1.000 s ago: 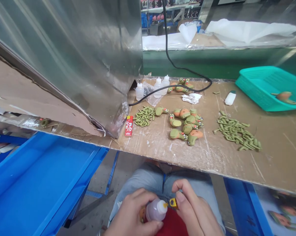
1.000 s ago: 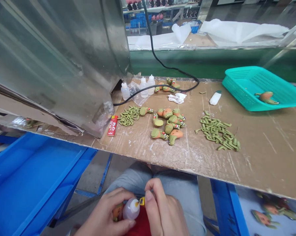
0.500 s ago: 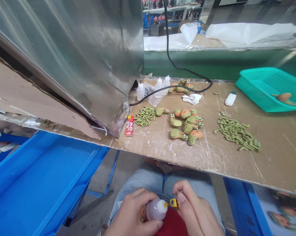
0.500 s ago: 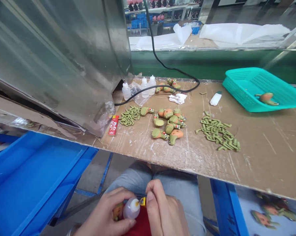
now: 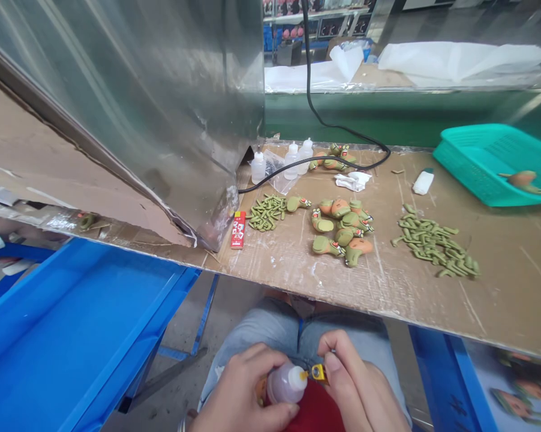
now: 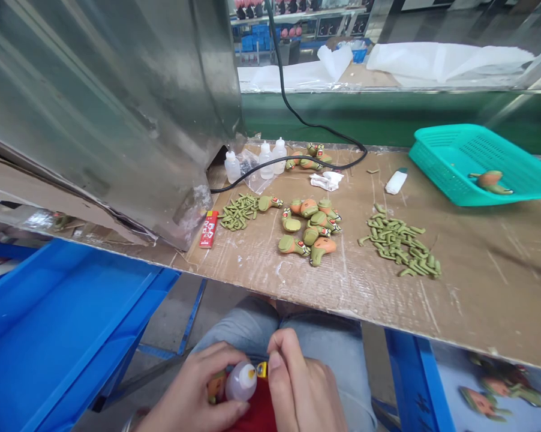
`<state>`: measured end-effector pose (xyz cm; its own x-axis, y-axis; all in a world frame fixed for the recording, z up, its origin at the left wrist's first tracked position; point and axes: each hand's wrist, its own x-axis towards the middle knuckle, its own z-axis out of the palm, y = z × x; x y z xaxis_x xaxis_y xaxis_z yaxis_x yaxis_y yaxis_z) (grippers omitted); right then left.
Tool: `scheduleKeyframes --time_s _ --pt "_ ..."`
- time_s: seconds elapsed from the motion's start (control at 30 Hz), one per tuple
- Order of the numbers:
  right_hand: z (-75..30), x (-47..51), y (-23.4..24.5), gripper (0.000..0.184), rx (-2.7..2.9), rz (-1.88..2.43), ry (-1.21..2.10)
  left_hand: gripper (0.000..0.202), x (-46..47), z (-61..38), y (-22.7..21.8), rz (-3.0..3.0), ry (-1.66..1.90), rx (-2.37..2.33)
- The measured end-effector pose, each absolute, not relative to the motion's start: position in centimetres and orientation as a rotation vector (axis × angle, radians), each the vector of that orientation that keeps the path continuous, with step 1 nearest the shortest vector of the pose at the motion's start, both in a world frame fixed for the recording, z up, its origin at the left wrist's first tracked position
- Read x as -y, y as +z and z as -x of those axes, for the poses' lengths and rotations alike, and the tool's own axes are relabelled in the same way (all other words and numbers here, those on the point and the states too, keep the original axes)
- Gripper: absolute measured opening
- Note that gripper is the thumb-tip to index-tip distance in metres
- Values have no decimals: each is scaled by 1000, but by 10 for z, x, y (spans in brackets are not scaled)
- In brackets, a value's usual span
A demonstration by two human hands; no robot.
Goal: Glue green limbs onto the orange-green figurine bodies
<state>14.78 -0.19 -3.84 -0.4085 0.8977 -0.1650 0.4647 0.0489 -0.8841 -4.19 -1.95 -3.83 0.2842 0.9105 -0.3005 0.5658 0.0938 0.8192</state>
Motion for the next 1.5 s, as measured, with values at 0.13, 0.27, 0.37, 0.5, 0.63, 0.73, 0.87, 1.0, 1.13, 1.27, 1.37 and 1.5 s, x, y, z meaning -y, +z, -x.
scheduleKeyframes --time_s 0.13,0.27,0.37,0.5,0.63,0.73,0.87,1.0,1.13,1.27,1.37,1.5 --pt "-147 2 -38 24 1914 1367 1322 32 19 42 -38 -1595 456 -1395" --pt "-146 2 -37 24 1908 1362 1314 31 20 42 -39 -1604 464 -1395" --pt "-146 2 -36 24 1914 1358 1311 31 20 42 -40 -1604 472 -1395" --pt "-146 2 -34 24 1902 1368 1307 31 21 42 -40 -1606 474 -1394" --pt "-142 2 -29 25 1857 1399 1305 31 21 43 -40 -1609 474 -1395" --pt "-138 2 -23 25 1785 1455 1286 31 20 43 -41 -1611 474 -1397" --pt "-137 2 -20 27 1772 1449 1298 31 20 43 -41 -1614 471 -1397" --pt "-138 1 -21 24 1822 1471 1252 30 21 42 -40 -1615 466 -1399" --pt "-139 1 -21 25 1837 1494 1225 30 21 42 -40 -1612 457 -1404" --pt "-140 1 -22 26 1825 1493 1223 30 22 41 -40 -1604 439 -1410" --pt "-141 1 -22 27 1825 1485 1233 31 20 41 -39 -1597 424 -1412" --pt "-140 2 -22 27 1823 1475 1228 30 18 41 -39 -1591 418 -1412"
